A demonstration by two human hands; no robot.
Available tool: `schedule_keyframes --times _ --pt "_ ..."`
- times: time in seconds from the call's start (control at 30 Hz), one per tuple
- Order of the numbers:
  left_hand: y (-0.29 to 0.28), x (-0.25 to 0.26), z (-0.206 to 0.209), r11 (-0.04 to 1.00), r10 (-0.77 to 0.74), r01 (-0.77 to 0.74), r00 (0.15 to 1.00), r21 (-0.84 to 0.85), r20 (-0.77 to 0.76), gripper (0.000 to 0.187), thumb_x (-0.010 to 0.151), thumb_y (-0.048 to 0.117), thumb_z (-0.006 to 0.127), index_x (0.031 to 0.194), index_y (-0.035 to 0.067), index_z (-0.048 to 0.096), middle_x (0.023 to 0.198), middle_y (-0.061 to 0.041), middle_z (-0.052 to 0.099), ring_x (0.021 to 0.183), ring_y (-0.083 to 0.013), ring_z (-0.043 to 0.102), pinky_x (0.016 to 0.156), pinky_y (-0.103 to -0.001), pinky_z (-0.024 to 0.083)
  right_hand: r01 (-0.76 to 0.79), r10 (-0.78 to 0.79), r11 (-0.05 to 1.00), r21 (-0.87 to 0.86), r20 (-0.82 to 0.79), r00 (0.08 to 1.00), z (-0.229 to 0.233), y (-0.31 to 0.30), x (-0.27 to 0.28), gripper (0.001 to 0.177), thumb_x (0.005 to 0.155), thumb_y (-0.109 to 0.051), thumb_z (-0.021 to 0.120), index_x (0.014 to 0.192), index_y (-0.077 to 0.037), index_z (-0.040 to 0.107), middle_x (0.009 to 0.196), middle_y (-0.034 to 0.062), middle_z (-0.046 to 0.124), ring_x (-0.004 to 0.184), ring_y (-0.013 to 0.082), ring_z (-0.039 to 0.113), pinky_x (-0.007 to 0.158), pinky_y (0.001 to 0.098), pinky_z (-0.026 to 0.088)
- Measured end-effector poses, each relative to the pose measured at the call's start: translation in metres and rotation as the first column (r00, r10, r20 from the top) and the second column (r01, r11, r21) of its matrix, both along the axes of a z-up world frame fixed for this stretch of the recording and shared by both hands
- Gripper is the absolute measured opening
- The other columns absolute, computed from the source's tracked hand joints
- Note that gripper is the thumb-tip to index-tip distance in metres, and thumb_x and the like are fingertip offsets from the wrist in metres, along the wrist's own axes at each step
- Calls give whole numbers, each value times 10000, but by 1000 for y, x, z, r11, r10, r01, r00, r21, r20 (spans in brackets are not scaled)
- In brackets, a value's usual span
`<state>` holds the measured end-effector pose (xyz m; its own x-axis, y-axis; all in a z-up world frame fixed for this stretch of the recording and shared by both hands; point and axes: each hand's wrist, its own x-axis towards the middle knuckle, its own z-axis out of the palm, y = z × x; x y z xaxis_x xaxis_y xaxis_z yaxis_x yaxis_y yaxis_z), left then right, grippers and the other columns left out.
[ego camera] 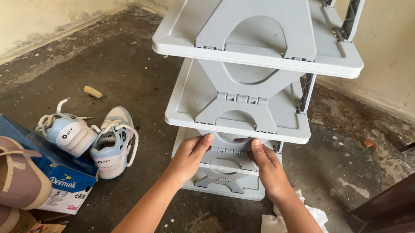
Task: The person assembles a gray plastic shoe rack by unfolding and interlocking its layers. They repeatedly adjust the side supports and align the shelves to form a stable stack.
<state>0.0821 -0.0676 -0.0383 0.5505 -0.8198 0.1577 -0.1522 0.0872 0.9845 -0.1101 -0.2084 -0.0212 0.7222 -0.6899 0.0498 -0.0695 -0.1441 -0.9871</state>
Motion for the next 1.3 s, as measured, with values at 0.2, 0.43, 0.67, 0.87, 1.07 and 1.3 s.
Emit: schedule_keyframes --times 0.2,0.43,0.67,0.87,1.07,1.3 --pt "-4 -4 -3 997 73 -75 995 21 63 548 1017 515 505 813 22 626 654 27 499 641 -92 423 599 -291 410 86 -85 995 -46 37 996 -22 -2 17 755 1071 -584 412 1098 111 707 951 149 688 922 185 559 880 348 472" --pt "-2 -10 9 993 120 -120 992 -25 37 581 1037 521 506 806 1 621 680 10 511 657 -106 424 609 -302 412 90 -90 996 3 89 992 -9 7 24 706 1045 -558 420 1138 84 700 1053 135 720 1000 181 615 952 323 477" --pt "38 -46 -18 826 454 -296 854 -480 255 433 1069 406 537 1132 -10 643 1007 -86 693 886 -145 661 723 -286 520 235 -246 931 -279 -5 969 -25 14 -36 540 998 -439 520 1115 50 715 1031 143 781 1015 222 713 934 339 509" --pt "69 -63 -106 879 452 -475 861 50 234 423 956 377 666 1109 -17 687 1045 -156 752 1020 -278 714 939 -359 530 14 -67 989 -146 -366 928 -102 20 -60 455 918 -345 604 1151 30 717 1056 172 797 1042 268 754 925 379 558" --pt "32 -44 -126 955 294 -283 858 -89 420 640 996 450 657 1323 -95 578 1309 -283 625 1225 -391 585 1006 -426 440 -42 -66 923 -383 -264 962 -134 10 -15 783 915 -489 658 1407 88 462 1352 276 589 1268 341 564 1059 422 443" --pt "7 -14 -143 976 134 -149 985 156 105 502 1008 475 579 1175 14 686 1013 -162 756 977 -265 723 855 -333 534 3 -35 990 -144 -224 974 -163 -11 -3 677 1008 -565 506 1168 80 636 975 114 680 950 191 597 873 333 484"
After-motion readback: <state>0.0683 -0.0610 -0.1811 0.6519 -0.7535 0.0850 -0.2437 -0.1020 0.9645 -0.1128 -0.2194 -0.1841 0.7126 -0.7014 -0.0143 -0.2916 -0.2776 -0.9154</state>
